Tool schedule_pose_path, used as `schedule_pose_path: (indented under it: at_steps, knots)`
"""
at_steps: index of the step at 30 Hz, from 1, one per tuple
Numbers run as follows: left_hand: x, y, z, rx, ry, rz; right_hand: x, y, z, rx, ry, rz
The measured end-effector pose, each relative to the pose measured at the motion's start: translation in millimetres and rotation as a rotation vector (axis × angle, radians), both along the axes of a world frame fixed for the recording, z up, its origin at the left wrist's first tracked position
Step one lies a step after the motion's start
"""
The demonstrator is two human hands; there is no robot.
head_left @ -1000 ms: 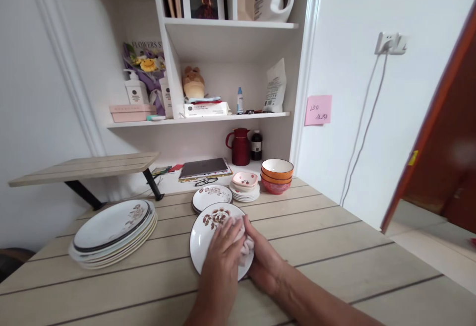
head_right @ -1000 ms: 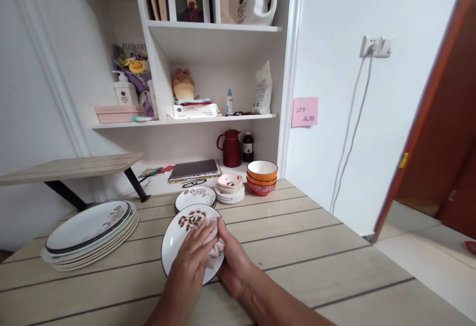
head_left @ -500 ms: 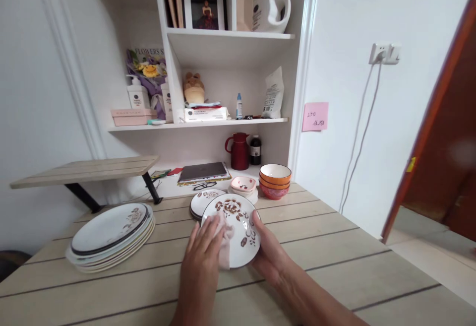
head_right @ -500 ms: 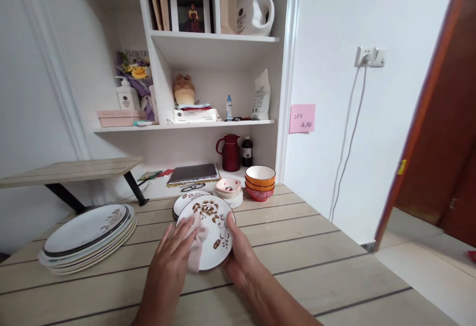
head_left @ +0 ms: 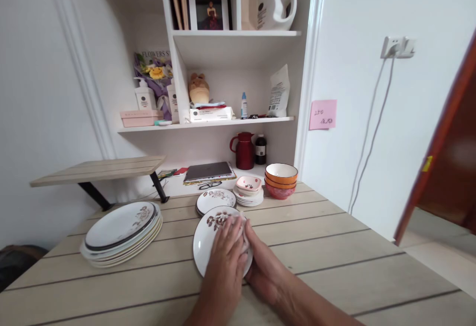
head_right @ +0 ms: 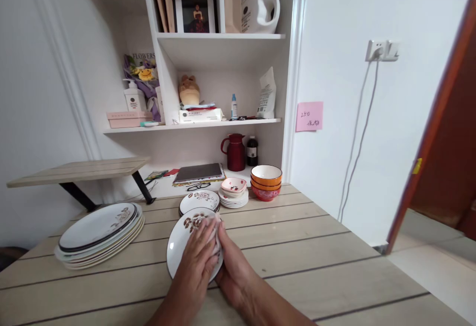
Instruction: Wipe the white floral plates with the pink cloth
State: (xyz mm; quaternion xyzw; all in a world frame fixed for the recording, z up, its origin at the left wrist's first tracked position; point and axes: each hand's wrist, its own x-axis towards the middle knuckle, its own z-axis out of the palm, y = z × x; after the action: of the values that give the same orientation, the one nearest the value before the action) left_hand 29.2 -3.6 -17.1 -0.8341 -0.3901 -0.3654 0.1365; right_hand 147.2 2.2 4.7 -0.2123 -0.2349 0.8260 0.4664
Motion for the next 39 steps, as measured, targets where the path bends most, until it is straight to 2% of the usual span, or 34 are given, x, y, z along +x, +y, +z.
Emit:
schedule_pose_path:
  at_steps: [3, 5, 7, 10, 12, 17, 20, 22, 25, 30, 33, 36, 39]
  knots:
    - [4, -4, 0.4, -0.034, 0.067, -0.092, 12, 12, 4, -0.091, 0.042, -0.061]
    - [4, -4, 2.4, -0.035, 0.108, -0.102, 23, 19, 10, -0.094, 0.068, -0.109]
    - [1, -3, 5.2, -0.01, 0.134, -0.057, 33, 23, 15, -0.063, 0.067, -0.178]
    - [-6, -1, 8.7, 0.048, 0.111, 0.081, 39, 23, 20, -0.053, 0.032, -0.239]
    - [-10, 0, 9.3, 0.07, 0.075, 0.172, 36, 19, 20, -0.078, 0.011, -0.22]
    - [-18, 3, 5.5, 0.083, -0.017, 0.384, 13, 3, 13, -0.096, -0.017, -0.032]
    - [-19, 6, 1.8, 0.08, -0.084, 0.453, 2, -7, 9, -0.092, -0.028, 0.007]
    - [-19, 6, 0.3, 0.062, -0.131, 0.434, -3, -11, 5, -0.08, -0.017, 0.0]
    - [-16, 4, 0.1, 0.013, -0.146, 0.301, -7, -12, 1, -0.062, 0.003, -0.012]
    - [-6, 2, 1.0, -0.01, -0.017, 0.065, -3, -5, 2, -0.059, 0.033, 0.052]
    - [0, 1, 0.2, -0.018, 0.069, -0.018, 7, 5, 7, -0.115, 0.056, 0.004]
    - [2, -1, 2.7, 0.016, 0.163, -0.027, 22, 16, 14, -0.119, 0.08, -0.053]
    - [1, -6, 10.5, 0.084, 0.22, 0.058, 34, 21, 20, -0.052, 0.096, -0.096]
